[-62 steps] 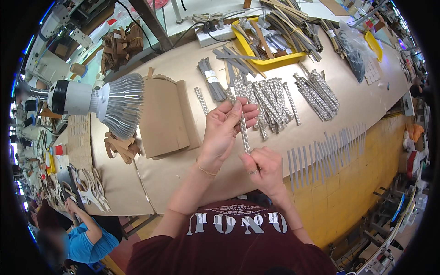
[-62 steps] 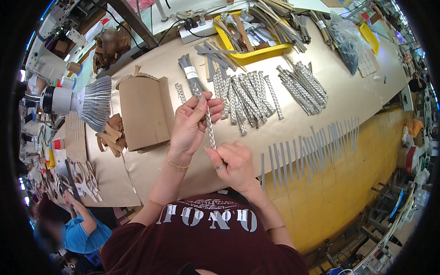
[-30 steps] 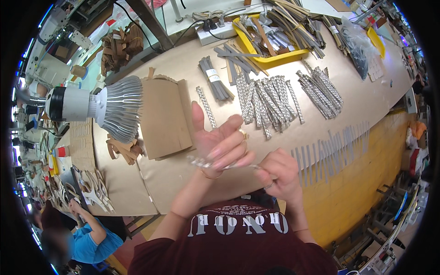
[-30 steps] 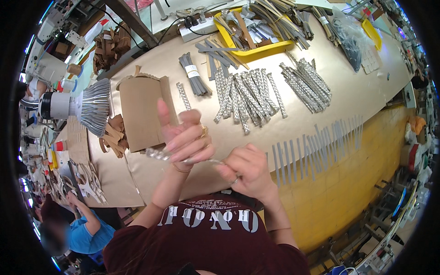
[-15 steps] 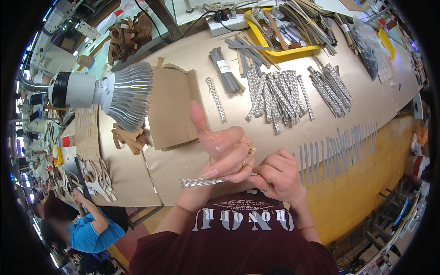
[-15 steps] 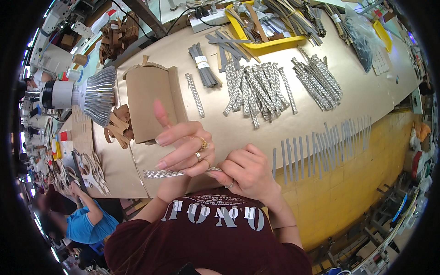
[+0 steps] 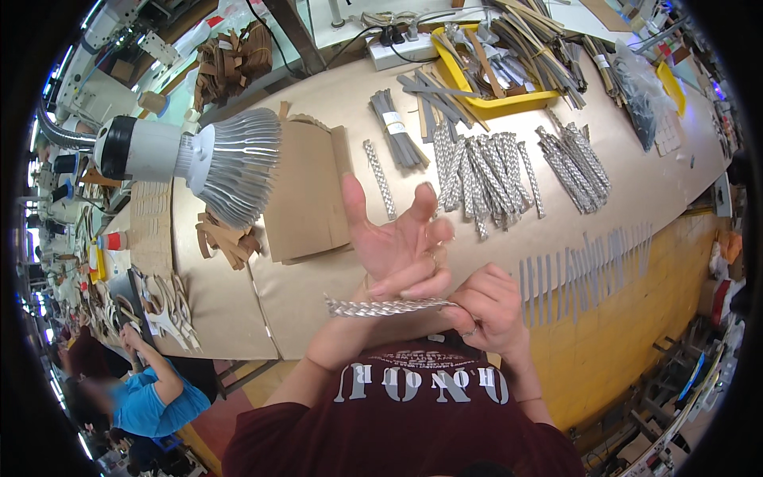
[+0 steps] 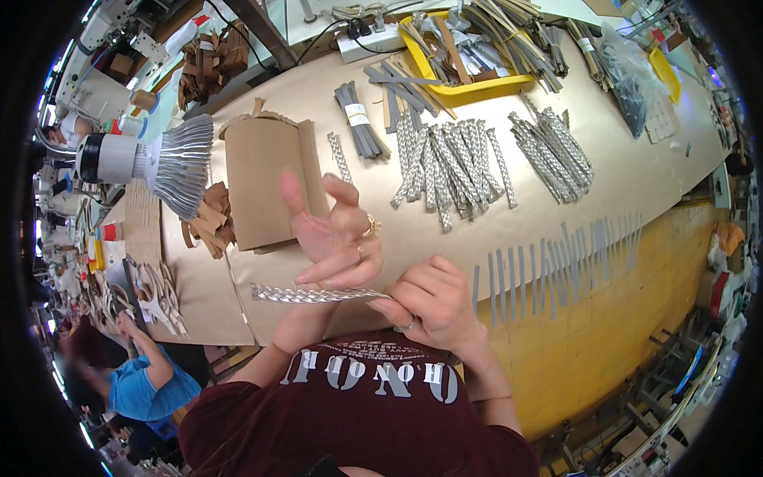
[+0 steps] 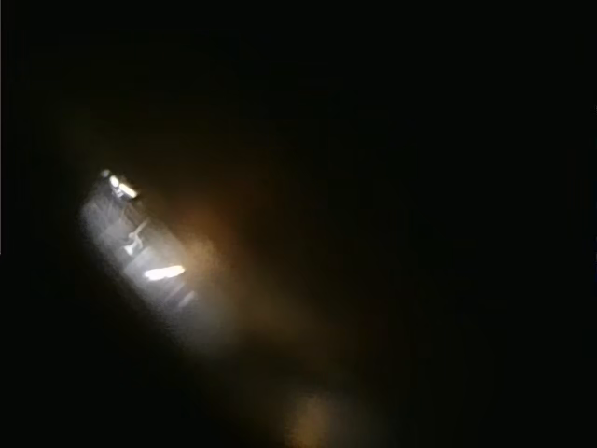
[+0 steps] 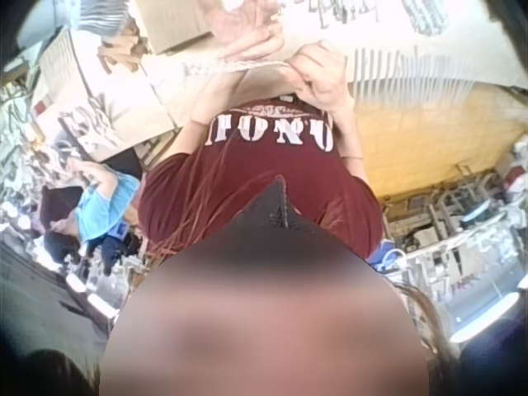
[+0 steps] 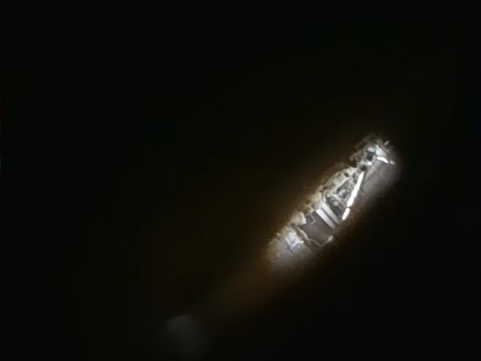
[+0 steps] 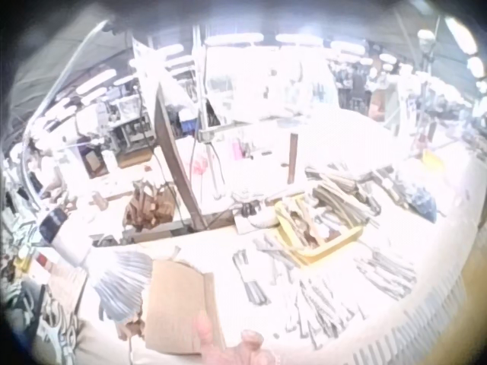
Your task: The person sorts and aligns multiple silver braided cords on a workbench. They pick up individual cords, straighten them, and place them in neat rows alongside other cords and cardboard pieces.
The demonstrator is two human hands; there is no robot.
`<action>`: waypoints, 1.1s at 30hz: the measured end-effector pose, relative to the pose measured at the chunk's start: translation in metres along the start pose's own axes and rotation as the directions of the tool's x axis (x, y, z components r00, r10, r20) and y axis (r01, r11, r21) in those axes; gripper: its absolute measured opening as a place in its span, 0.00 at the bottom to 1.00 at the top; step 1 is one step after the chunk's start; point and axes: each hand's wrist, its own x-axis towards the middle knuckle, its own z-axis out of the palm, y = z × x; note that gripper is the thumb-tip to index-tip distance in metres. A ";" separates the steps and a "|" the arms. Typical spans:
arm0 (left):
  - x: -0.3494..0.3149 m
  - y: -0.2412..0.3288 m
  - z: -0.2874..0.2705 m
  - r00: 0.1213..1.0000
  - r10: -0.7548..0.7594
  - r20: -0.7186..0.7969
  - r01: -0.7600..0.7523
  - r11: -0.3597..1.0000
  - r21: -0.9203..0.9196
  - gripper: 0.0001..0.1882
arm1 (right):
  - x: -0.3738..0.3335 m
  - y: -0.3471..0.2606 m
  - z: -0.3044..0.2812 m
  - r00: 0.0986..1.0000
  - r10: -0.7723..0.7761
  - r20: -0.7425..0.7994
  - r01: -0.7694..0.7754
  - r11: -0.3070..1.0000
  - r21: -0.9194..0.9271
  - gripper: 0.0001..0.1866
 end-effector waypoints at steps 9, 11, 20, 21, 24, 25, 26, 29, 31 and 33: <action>-0.004 -0.011 0.002 0.781 0.424 -0.458 0.355 0.301 0.885 0.49 | -0.009 0.012 0.002 0.768 0.640 -0.018 -0.541 0.663 0.517 0.17; -0.008 -0.008 0.000 0.753 0.480 -0.450 0.341 0.299 0.891 0.33 | -0.010 0.016 0.006 0.784 0.620 -0.024 -0.550 0.714 0.433 0.17; -0.003 0.002 -0.025 0.523 0.658 -0.541 0.205 0.519 0.830 0.13 | -0.006 0.015 0.021 0.931 0.331 -0.150 -0.344 0.937 -0.064 0.16; 0.000 0.004 -0.028 0.531 0.654 -0.538 0.294 0.453 0.842 0.13 | -0.005 0.020 0.016 0.922 0.345 -0.177 -0.365 0.926 -0.096 0.16; 0.007 0.013 -0.030 0.558 0.665 -0.497 0.525 0.180 0.832 0.21 | 0.001 0.039 -0.006 0.900 0.394 -0.185 -0.423 0.891 -0.166 0.19; 0.007 0.013 -0.030 0.559 0.686 -0.466 0.573 0.087 0.815 0.23 | 0.004 0.048 -0.012 0.868 0.473 -0.151 -0.496 0.835 -0.238 0.19; 0.005 0.013 -0.030 0.551 0.717 -0.427 0.617 -0.005 0.787 0.24 | 0.009 0.057 -0.019 0.832 0.542 -0.120 -0.550 0.774 -0.313 0.19; -0.009 0.008 -0.027 0.521 0.761 -0.387 0.695 -0.115 0.710 0.27 | 0.015 0.079 -0.036 0.670 0.717 -0.192 -0.697 0.518 -0.495 0.21; -0.024 0.001 -0.025 0.528 0.771 -0.355 0.725 -0.192 0.661 0.26 | 0.012 0.094 -0.051 0.602 0.731 -0.321 -0.759 0.399 -0.515 0.22; -0.039 -0.005 -0.024 0.523 0.768 -0.370 0.744 -0.200 0.637 0.23 | 0.004 0.111 -0.071 0.595 0.655 -0.465 -0.792 0.383 -0.475 0.23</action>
